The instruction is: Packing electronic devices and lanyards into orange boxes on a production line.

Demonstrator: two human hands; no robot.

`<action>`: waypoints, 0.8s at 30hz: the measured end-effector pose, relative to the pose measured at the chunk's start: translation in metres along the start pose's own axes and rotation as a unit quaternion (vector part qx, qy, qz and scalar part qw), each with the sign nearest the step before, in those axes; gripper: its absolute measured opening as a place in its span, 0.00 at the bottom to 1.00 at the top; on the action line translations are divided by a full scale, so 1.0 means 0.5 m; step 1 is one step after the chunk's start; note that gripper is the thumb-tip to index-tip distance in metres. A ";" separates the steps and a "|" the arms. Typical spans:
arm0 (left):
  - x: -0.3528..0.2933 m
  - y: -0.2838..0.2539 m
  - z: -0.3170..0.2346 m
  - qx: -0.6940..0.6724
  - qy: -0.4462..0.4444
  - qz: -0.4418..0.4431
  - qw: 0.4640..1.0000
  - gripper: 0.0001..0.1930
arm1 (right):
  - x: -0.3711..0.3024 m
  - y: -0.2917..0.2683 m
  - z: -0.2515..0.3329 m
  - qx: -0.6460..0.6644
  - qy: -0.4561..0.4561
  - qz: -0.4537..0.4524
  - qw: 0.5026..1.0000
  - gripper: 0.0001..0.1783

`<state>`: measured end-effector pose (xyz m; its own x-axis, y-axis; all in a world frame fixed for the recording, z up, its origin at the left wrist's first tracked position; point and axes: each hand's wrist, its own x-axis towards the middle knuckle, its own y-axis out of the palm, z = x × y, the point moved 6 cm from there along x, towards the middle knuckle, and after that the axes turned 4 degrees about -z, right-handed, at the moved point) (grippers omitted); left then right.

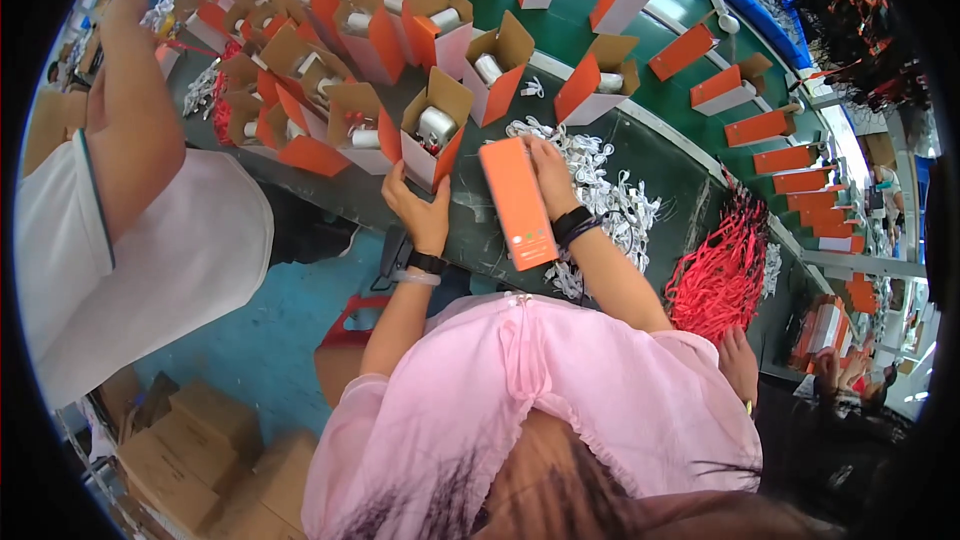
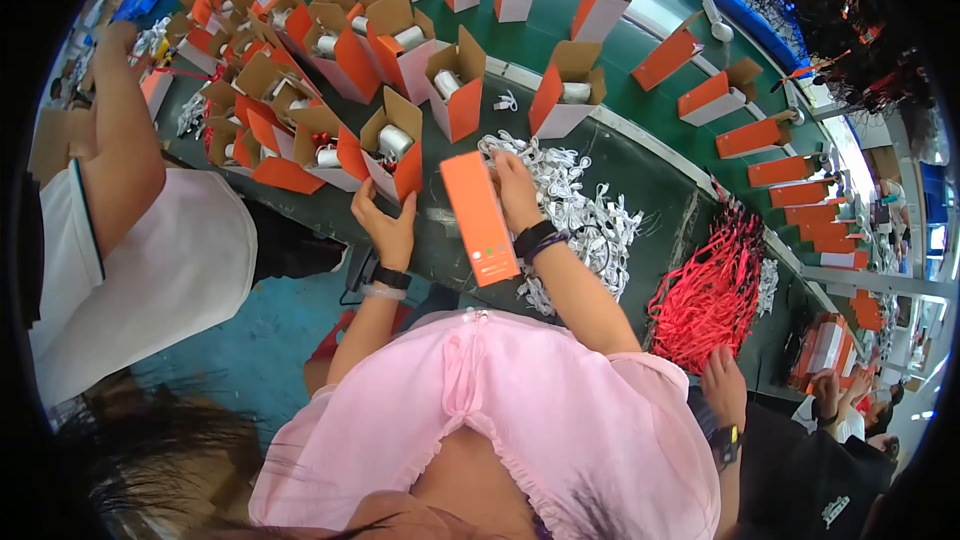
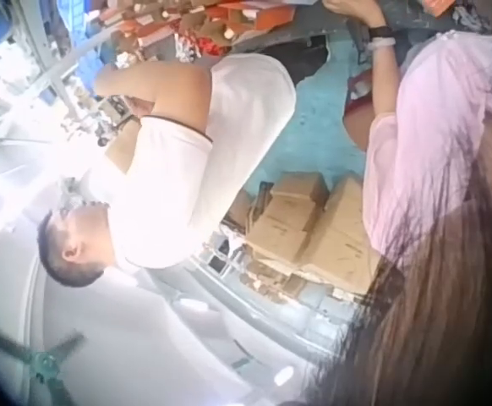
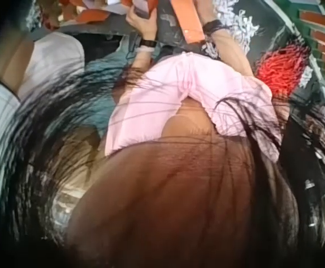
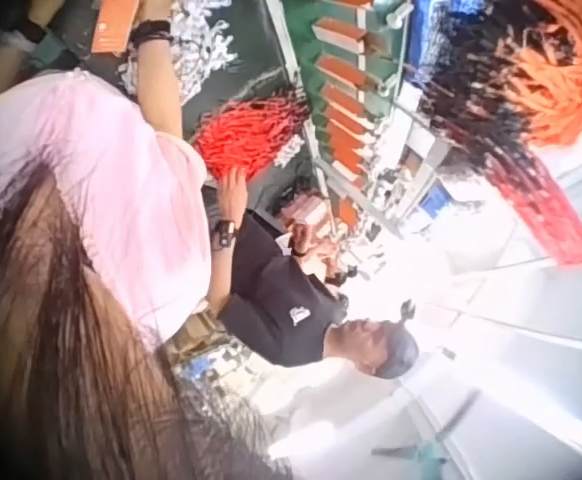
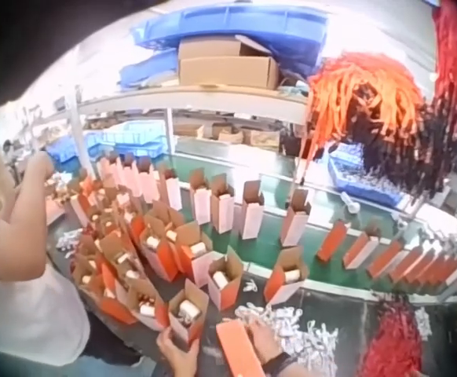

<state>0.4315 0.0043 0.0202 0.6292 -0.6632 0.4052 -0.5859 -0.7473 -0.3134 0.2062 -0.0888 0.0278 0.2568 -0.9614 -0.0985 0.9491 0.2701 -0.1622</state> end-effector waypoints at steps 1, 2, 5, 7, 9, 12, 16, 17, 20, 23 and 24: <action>0.000 0.002 0.002 0.007 -0.001 -0.005 1.000 0.39 | -0.013 -0.017 -0.019 -0.006 0.028 -0.106 0.994 0.21; 0.001 0.005 0.004 0.014 -0.001 -0.009 1.000 0.39 | -0.036 -0.034 -0.037 -0.011 0.056 -0.211 0.976 0.21; -0.003 0.006 0.007 0.039 0.003 -0.004 0.999 0.39 | -0.116 0.004 0.075 -0.110 -0.176 -0.174 0.963 0.25; -0.008 0.010 0.012 0.020 -0.007 -0.002 1.000 0.38 | -0.129 0.039 0.154 -0.163 -0.243 -0.119 0.949 0.29; -0.014 0.014 0.013 0.001 -0.016 -0.001 1.000 0.38 | -0.108 0.092 0.182 -0.138 -0.218 -0.037 0.965 0.38; -0.044 0.015 0.025 -0.085 -0.113 0.021 0.990 0.38 | -0.068 0.138 0.189 -0.042 -0.223 -0.003 0.974 0.43; -0.086 -0.021 -0.010 -0.010 -0.053 0.048 0.997 0.38 | -0.056 0.189 0.179 0.045 -0.142 0.100 0.984 0.38; -0.093 -0.037 -0.015 -0.038 -0.027 0.111 0.993 0.37 | -0.057 0.184 0.180 0.055 -0.155 0.126 0.978 0.34; -0.055 -0.078 -0.054 -0.244 -0.143 0.158 0.946 0.27 | -0.066 0.165 0.171 0.067 -0.174 0.164 0.969 0.32; -0.015 -0.071 -0.092 -0.374 -0.175 0.156 0.897 0.30 | -0.079 0.186 0.191 0.066 -0.107 0.199 0.972 0.29; -0.012 -0.054 -0.106 -0.425 -0.187 0.161 0.871 0.32 | -0.081 0.189 0.191 0.055 -0.121 0.213 0.968 0.28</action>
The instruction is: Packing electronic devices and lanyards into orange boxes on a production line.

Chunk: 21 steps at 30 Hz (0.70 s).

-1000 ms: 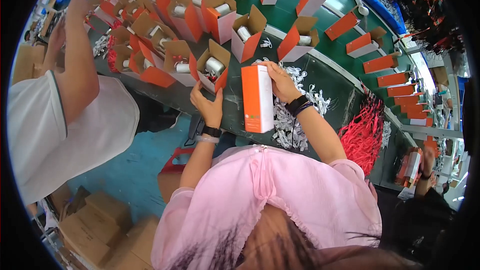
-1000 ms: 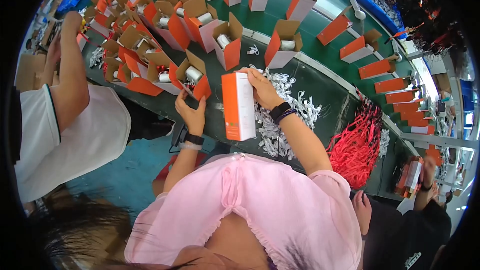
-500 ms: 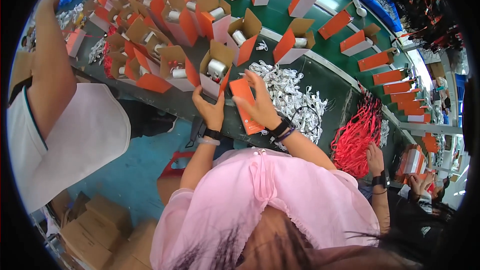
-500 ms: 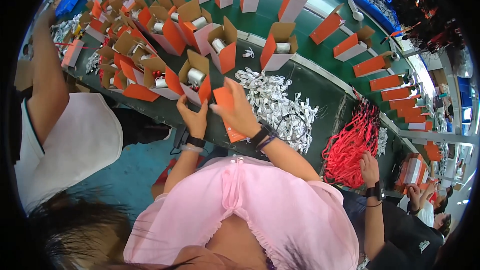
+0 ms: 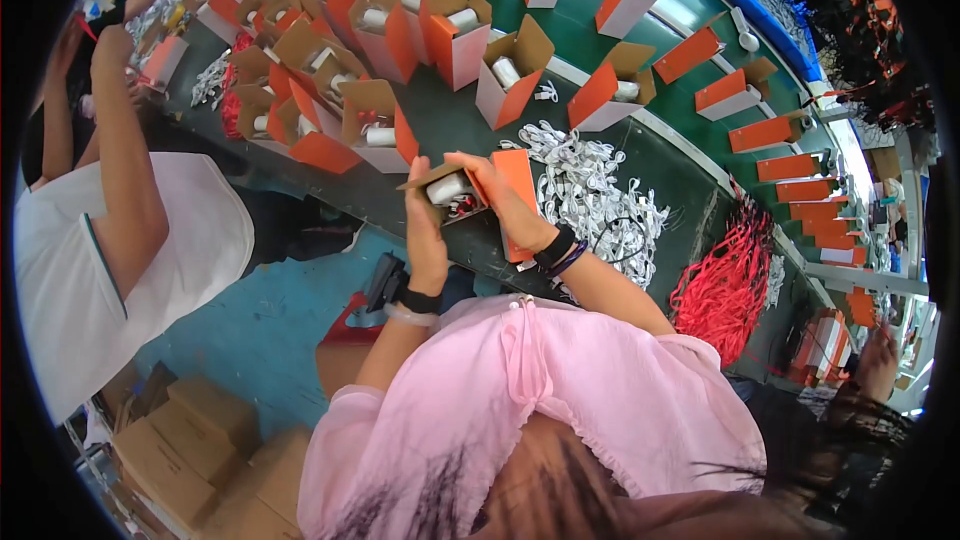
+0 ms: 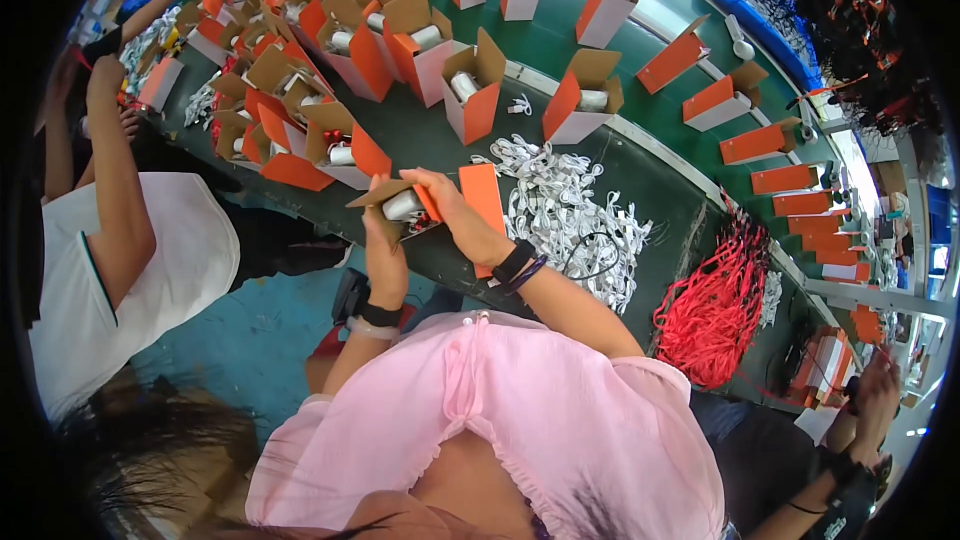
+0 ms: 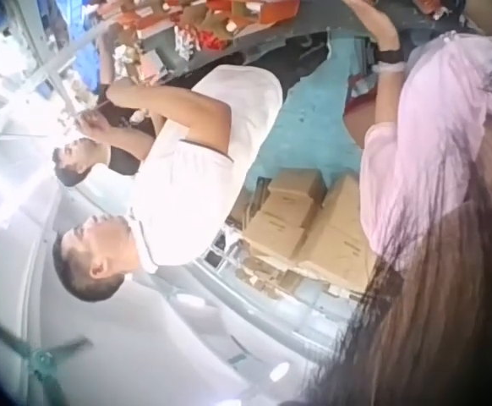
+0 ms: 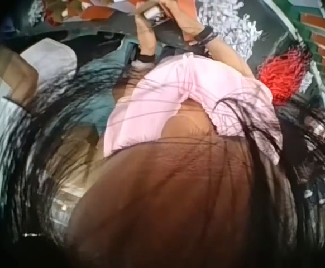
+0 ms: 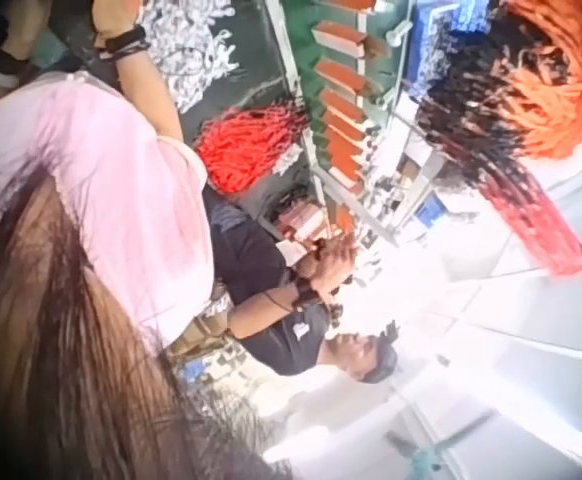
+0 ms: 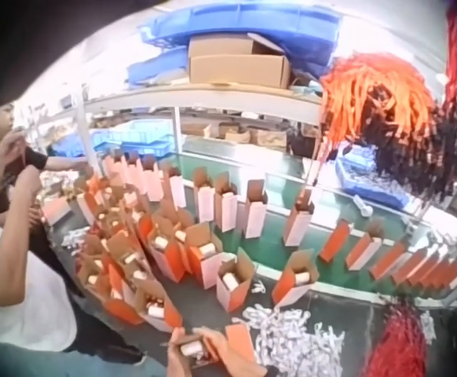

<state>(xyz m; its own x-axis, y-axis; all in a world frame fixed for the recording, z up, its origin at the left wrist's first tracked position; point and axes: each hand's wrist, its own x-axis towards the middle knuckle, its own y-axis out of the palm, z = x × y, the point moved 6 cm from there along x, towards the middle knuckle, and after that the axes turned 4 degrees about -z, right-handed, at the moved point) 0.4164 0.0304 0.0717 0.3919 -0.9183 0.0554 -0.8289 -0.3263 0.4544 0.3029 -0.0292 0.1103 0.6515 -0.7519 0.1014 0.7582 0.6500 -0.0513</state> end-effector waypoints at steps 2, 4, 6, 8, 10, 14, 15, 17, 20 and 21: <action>0.007 0.018 -0.021 0.030 0.001 -0.008 1.000 0.32 | 0.001 0.004 -0.013 0.002 0.009 -0.022 1.000 0.27; 0.003 0.033 -0.024 0.106 -0.037 0.016 0.994 0.32 | -0.004 0.000 -0.004 -0.045 -0.020 -0.057 0.997 0.27; 0.014 0.035 -0.019 0.068 -0.040 0.021 0.997 0.29 | -0.007 -0.003 -0.001 -0.043 -0.035 -0.101 0.993 0.27; 0.030 0.040 -0.013 -0.008 -0.043 0.028 0.999 0.24 | -0.007 -0.014 -0.025 0.122 0.025 -0.122 0.985 0.24; 0.040 0.042 -0.015 -0.013 -0.010 -0.020 1.000 0.14 | 0.009 -0.051 -0.031 0.191 0.022 -0.119 0.974 0.21; 0.038 0.056 0.010 -0.099 -0.076 -0.017 0.992 0.12 | 0.002 -0.086 -0.034 0.206 0.021 -0.091 0.974 0.13; 0.038 0.054 0.012 -0.073 -0.049 -0.020 0.996 0.12 | 0.004 -0.083 -0.041 0.212 -0.003 -0.081 0.974 0.13; 0.040 0.053 0.016 -0.049 -0.016 -0.019 0.998 0.11 | 0.004 -0.093 -0.049 0.201 -0.038 -0.068 0.977 0.13; 0.047 0.037 0.001 0.039 0.010 -0.004 0.999 0.12 | 0.003 -0.113 -0.020 0.006 -0.064 0.035 0.997 0.15; 0.046 0.038 -0.018 0.158 0.085 0.050 0.982 0.13 | 0.000 -0.133 -0.005 0.005 -0.066 0.033 0.997 0.15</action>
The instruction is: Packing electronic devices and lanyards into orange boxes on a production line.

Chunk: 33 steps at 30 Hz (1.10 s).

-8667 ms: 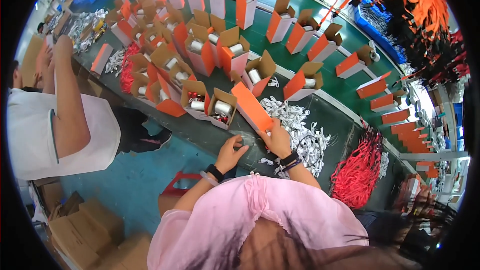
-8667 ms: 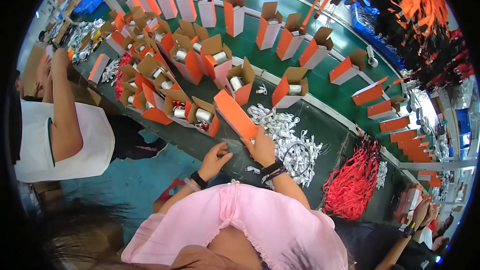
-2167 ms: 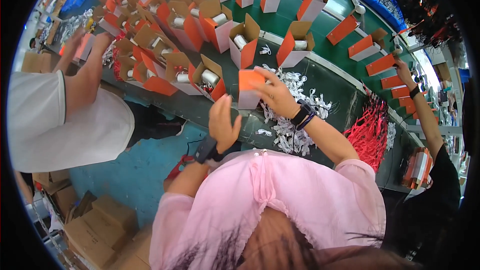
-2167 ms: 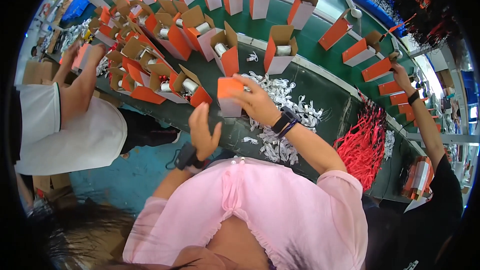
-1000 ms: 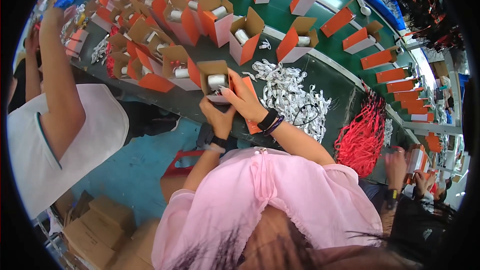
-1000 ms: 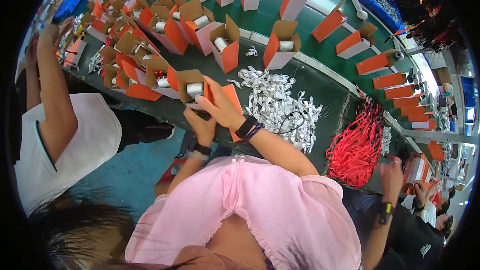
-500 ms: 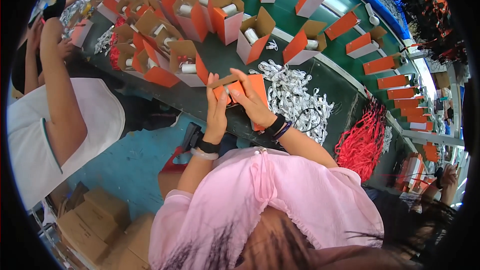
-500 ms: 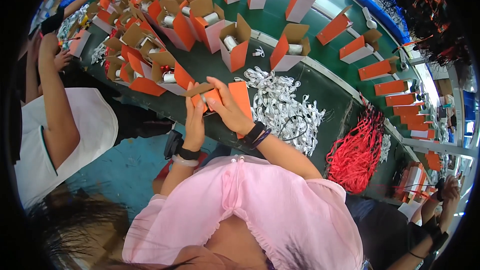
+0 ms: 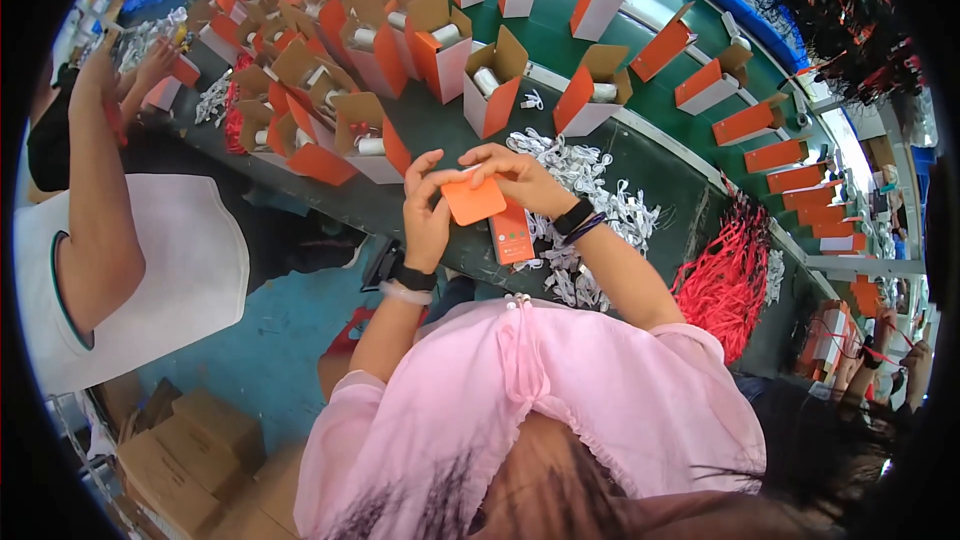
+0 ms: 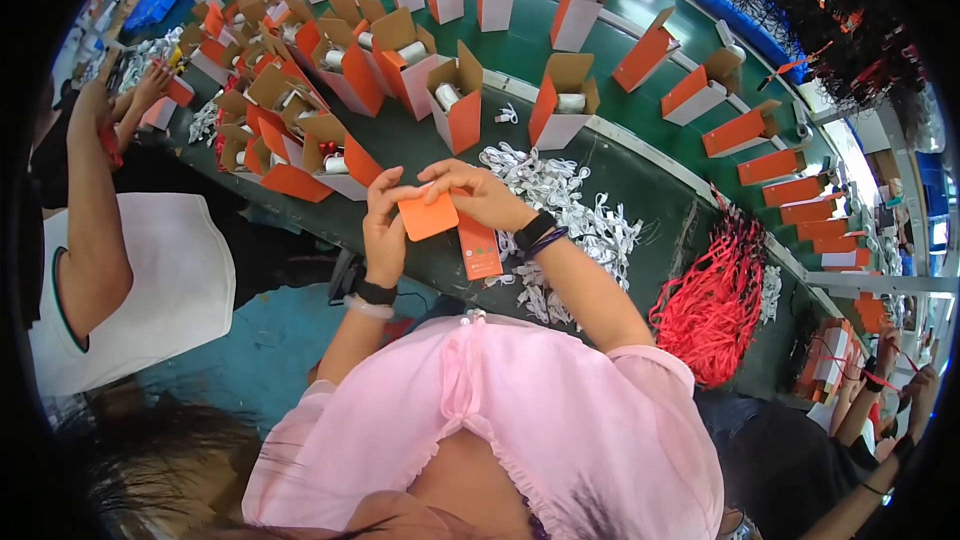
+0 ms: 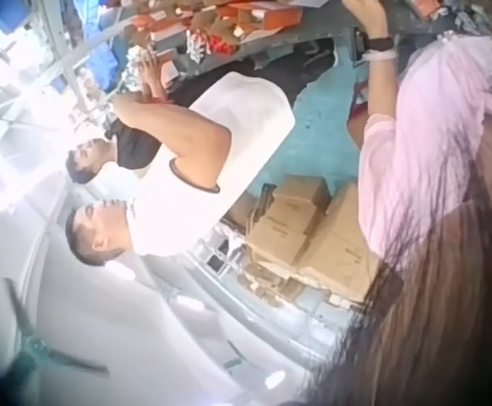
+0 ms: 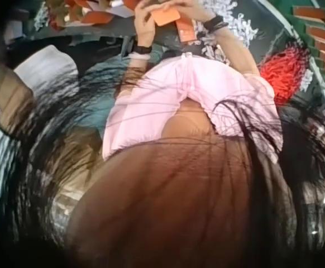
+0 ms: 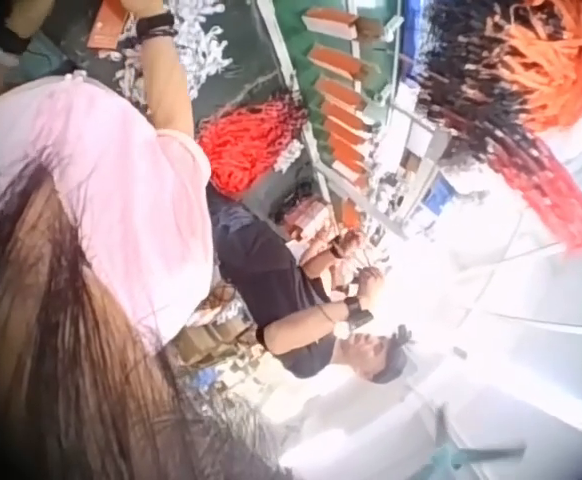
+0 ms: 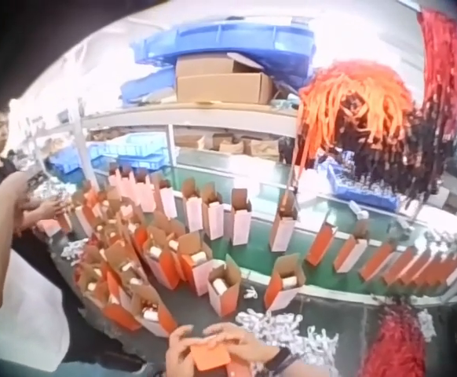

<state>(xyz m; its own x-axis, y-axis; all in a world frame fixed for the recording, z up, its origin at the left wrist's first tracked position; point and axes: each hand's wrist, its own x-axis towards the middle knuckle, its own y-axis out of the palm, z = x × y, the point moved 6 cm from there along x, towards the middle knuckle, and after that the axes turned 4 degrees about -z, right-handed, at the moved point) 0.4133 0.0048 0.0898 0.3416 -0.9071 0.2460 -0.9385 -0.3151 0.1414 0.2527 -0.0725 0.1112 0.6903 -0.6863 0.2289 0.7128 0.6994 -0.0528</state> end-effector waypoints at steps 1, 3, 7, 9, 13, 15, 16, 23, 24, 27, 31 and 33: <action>-0.002 -0.003 -0.027 0.121 0.077 0.050 0.988 0.15 | -0.006 -0.003 0.023 -0.022 -0.001 0.047 0.999 0.18; -0.004 -0.014 -0.087 0.188 0.160 0.096 0.964 0.20 | -0.019 0.001 0.067 -0.042 0.000 0.093 0.995 0.23; -0.021 0.012 -0.118 0.349 0.284 0.174 0.876 0.32 | -0.024 0.028 0.119 -0.247 -0.078 0.108 0.960 0.30; -0.022 0.015 -0.097 0.270 0.216 0.172 0.922 0.32 | -0.025 0.025 0.101 -0.279 -0.097 0.085 0.951 0.30; -0.024 0.016 -0.099 0.295 0.259 0.163 0.905 0.31 | -0.027 0.025 0.103 -0.308 -0.137 0.072 0.939 0.27; -0.021 0.013 -0.099 0.271 0.257 0.156 0.914 0.29 | -0.024 0.022 0.102 -0.324 -0.161 0.079 0.929 0.24; -0.024 0.015 -0.096 0.272 0.258 0.155 0.914 0.29 | -0.025 0.024 0.100 -0.324 -0.161 0.080 0.929 0.24; -0.064 0.021 -0.067 0.310 0.327 0.082 0.889 0.25 | -0.045 0.038 0.092 -0.384 -0.212 0.076 0.895 0.22; -0.071 0.023 -0.071 0.327 0.356 0.079 0.872 0.25 | -0.049 0.044 0.094 -0.412 -0.241 0.084 0.875 0.23; -0.076 0.024 -0.074 0.322 0.390 0.103 0.857 0.27 | -0.061 0.047 0.100 -0.438 -0.279 0.092 0.849 0.25; -0.070 0.030 -0.073 0.383 0.423 0.133 0.810 0.28 | -0.073 0.051 0.092 -0.493 -0.296 0.090 0.813 0.27; -0.062 0.026 -0.067 0.398 0.439 0.120 0.796 0.26 | -0.076 0.066 0.081 -0.610 -0.288 0.027 0.738 0.27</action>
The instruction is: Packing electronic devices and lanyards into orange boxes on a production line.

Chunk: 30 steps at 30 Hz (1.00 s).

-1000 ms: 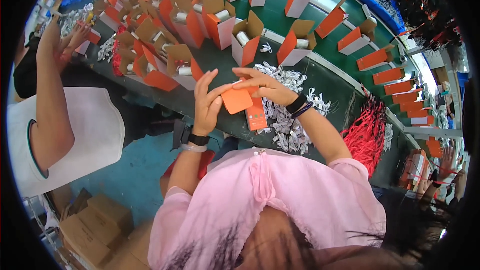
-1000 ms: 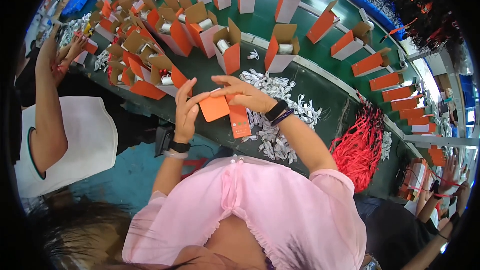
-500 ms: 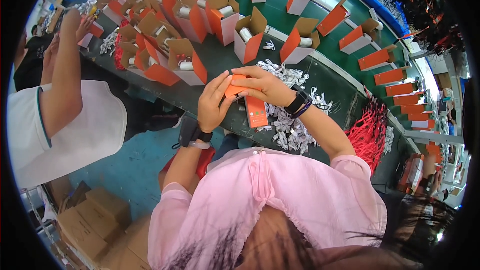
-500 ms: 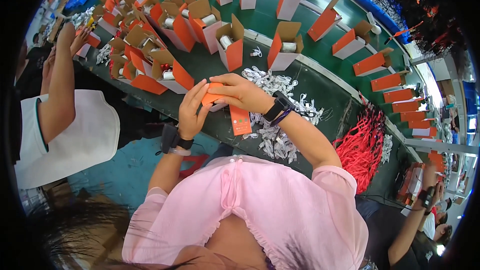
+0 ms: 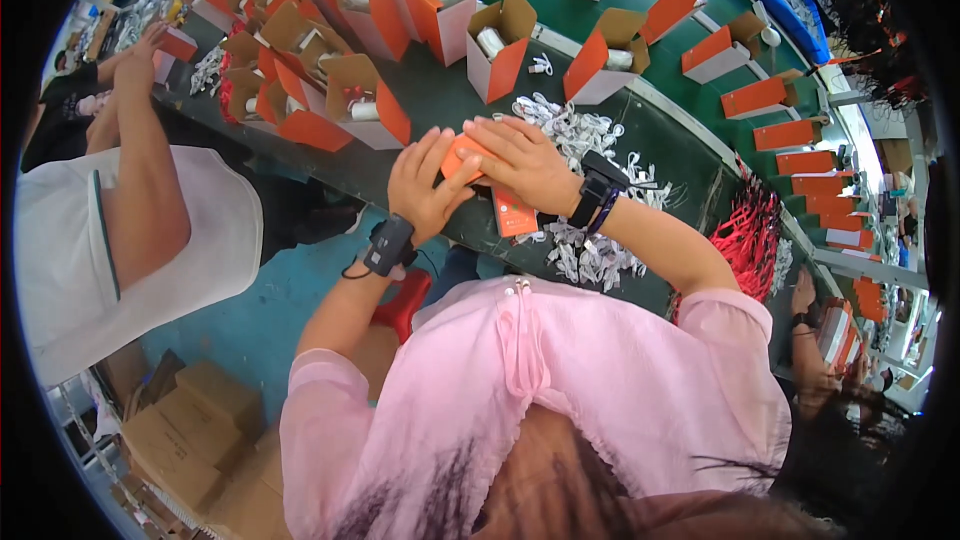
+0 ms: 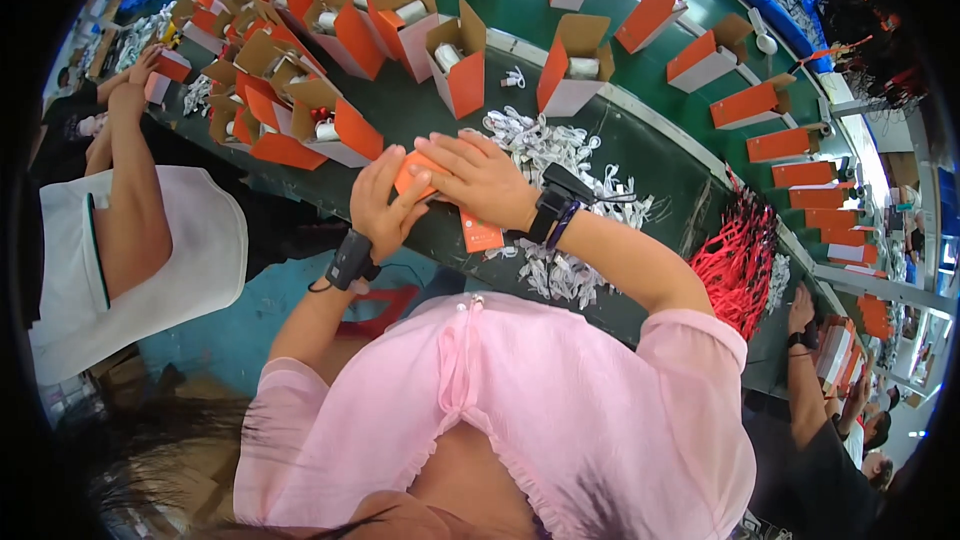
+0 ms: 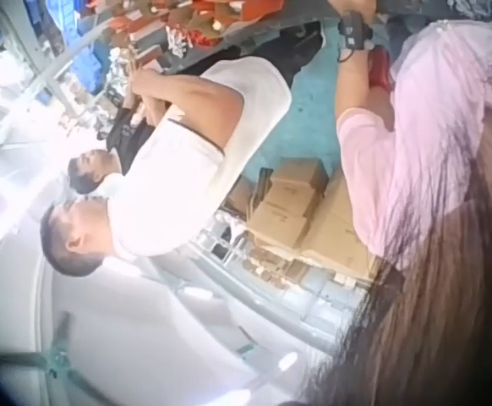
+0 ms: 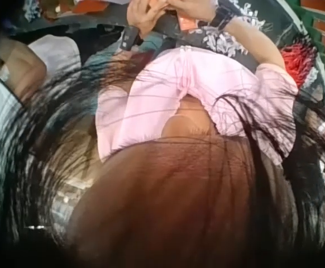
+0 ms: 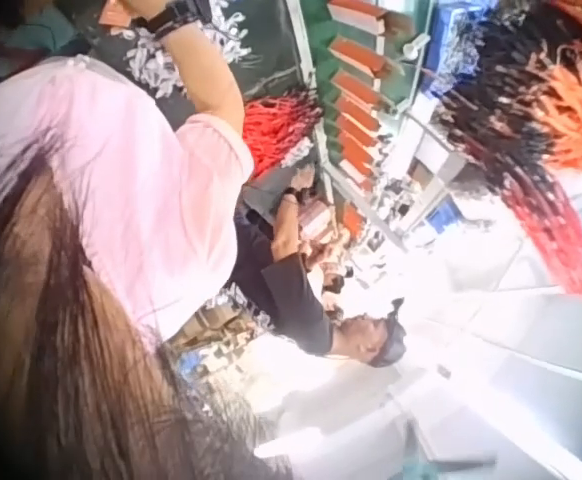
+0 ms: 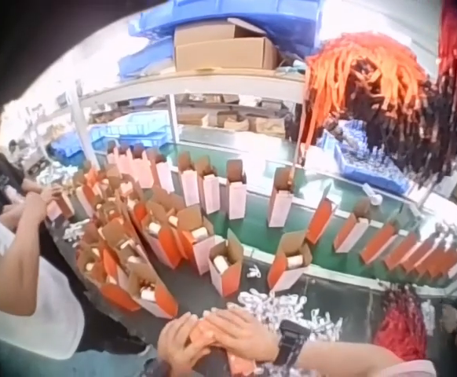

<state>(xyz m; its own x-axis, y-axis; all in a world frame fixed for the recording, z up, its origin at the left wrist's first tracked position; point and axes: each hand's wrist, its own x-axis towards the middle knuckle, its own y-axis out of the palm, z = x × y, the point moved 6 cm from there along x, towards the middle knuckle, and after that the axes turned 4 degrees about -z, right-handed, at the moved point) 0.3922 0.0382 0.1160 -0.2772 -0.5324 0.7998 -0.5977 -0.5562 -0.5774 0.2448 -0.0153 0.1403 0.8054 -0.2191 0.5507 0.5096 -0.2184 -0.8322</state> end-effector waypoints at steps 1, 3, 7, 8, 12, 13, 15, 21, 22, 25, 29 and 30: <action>0.002 0.000 0.000 -0.004 -0.018 -0.003 1.000 0.26 | 0.012 -0.009 0.002 0.032 0.034 -0.007 0.999 0.29; -0.010 0.015 0.004 -0.056 -0.083 -0.038 0.994 0.29 | 0.007 0.006 -0.005 0.142 0.102 -0.002 0.985 0.30; -0.030 0.049 0.033 -0.212 -0.281 -0.095 0.931 0.42 | 0.019 0.033 -0.056 0.303 0.171 -0.022 0.937 0.29; -0.041 0.064 0.047 -0.314 -0.347 -0.110 0.877 0.43 | 0.022 0.033 -0.065 0.322 0.186 -0.026 0.928 0.28; -0.021 0.010 0.012 -0.124 -0.372 -0.103 0.914 0.46 | -0.006 0.017 -0.087 0.469 0.384 -0.056 0.793 0.21; -0.008 0.003 -0.002 -0.087 -0.388 -0.066 0.915 0.47 | -0.016 0.015 -0.097 0.429 0.373 -0.101 0.817 0.19; -0.018 0.029 -0.016 -0.042 -0.407 -0.036 0.912 0.47 | -0.032 0.007 -0.087 0.375 0.376 -0.120 0.839 0.18; -0.134 0.095 0.028 -0.159 -0.471 -0.206 0.843 0.26 | -0.005 0.021 -0.025 0.305 0.344 -0.083 0.884 0.17; -0.136 0.064 0.047 -0.125 -0.448 -0.254 0.848 0.19 | 0.005 0.030 -0.025 0.301 0.345 -0.086 0.885 0.17; -0.173 -0.004 0.151 -0.120 -0.467 -0.327 0.813 0.16 | 0.052 0.082 -0.021 0.488 0.390 -0.113 0.773 0.19; -0.125 -0.003 0.239 -0.309 -0.470 -0.322 0.761 0.27 | 0.148 0.183 -0.033 0.473 0.368 -0.141 0.788 0.24; -0.115 0.005 0.243 -0.378 -0.496 -0.327 0.710 0.32 | 0.165 0.205 -0.032 0.516 0.404 -0.146 0.741 0.28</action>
<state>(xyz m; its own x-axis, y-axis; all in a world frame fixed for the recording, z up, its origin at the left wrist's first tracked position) 0.4979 -0.0103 0.0488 0.6885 -0.7133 0.1306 -0.6909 -0.5906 0.4169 0.3585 -0.0709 0.1013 0.3831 -0.8949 0.2289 0.9225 0.3832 -0.0458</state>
